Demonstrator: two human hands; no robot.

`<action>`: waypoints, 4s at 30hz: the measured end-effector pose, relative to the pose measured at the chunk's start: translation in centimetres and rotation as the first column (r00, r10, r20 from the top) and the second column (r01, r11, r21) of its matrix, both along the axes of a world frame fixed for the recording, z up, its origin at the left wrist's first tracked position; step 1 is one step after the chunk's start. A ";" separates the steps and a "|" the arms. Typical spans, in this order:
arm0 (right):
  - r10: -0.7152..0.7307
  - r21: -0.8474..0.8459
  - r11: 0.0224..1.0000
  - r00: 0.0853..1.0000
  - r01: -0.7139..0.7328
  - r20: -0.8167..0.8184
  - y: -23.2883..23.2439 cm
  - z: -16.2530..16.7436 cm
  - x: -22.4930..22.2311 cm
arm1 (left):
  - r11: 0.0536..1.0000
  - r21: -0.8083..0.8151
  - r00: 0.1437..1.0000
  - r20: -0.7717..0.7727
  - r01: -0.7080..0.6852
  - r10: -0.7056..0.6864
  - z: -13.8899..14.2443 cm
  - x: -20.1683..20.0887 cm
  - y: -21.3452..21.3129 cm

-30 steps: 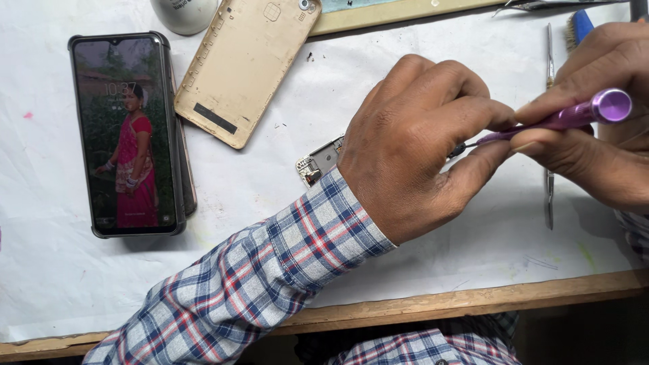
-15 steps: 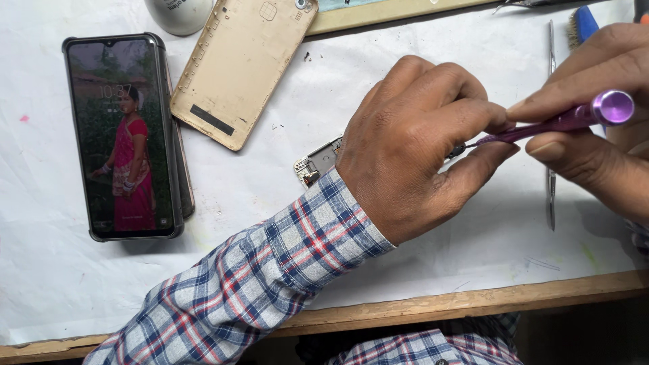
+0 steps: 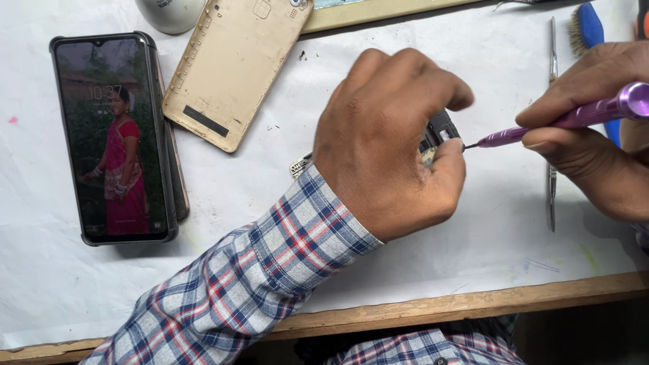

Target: The person repairs a disassembled smartphone on a workbench. They use a purple precision screwdriver to work on the phone's internal components, manipulate a flex cable and the motherboard with their fingers, reposition the phone frame, and finally scrape and clean the inside of the phone chassis with a blue plastic pry tool.

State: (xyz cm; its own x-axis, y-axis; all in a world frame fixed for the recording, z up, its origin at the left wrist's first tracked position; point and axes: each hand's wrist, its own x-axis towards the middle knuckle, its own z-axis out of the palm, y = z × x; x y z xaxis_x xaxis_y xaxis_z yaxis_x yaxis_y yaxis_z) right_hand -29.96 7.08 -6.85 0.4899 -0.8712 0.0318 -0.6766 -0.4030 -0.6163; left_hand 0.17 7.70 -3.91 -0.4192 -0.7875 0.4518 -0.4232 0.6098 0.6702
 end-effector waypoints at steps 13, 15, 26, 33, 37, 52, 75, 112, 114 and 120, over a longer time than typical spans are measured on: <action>-0.052 -0.060 0.997 0.992 0.046 -0.113 0.6 0.0 0.8 | 0.992 -0.026 0.975 0.183 -0.126 0.128 -0.5 -0.4 -0.2; -0.063 -0.038 0.998 0.989 0.058 -0.130 0.8 0.6 1.1 | 0.992 -0.027 0.973 0.192 -0.123 0.126 -0.3 -0.3 -0.1; -0.053 -0.124 0.991 0.998 0.049 -0.030 0.5 -0.7 0.3 | 0.993 0.049 0.933 0.351 -0.109 0.085 -0.3 -0.3 -0.3; -0.222 -0.087 0.967 0.962 0.238 0.157 1.6 -1.7 -1.7 | 0.999 -0.005 0.973 0.227 -0.043 0.043 -0.4 -0.4 0.4; -0.169 -0.134 0.971 0.967 0.197 0.191 1.4 -0.7 0.2 | 0.998 0.008 0.989 0.141 -0.055 0.053 -0.6 -0.1 -0.1; -0.114 -0.155 0.977 0.975 0.144 0.192 1.0 1.7 3.0 | 0.785 -0.524 0.827 0.238 -0.332 0.509 -3.2 3.5 -4.9; -0.019 -0.237 0.969 0.978 0.069 0.206 1.6 3.4 5.6 | 0.779 -0.566 0.780 0.345 -0.271 0.522 -8.0 4.3 -8.4; -0.112 -0.131 0.981 0.968 0.144 0.224 1.8 1.7 4.8 | 0.964 -0.176 0.959 0.164 -0.201 0.230 -4.4 2.5 -2.6; -0.116 -0.138 0.979 0.970 0.147 0.213 1.9 1.2 4.4 | 0.961 -0.179 0.960 0.145 -0.212 0.239 -4.7 2.5 -2.8; -0.238 -0.081 0.964 0.959 0.252 0.153 1.7 -0.2 2.6 | 0.980 -0.154 0.985 0.098 -0.125 0.141 -2.2 3.6 -2.7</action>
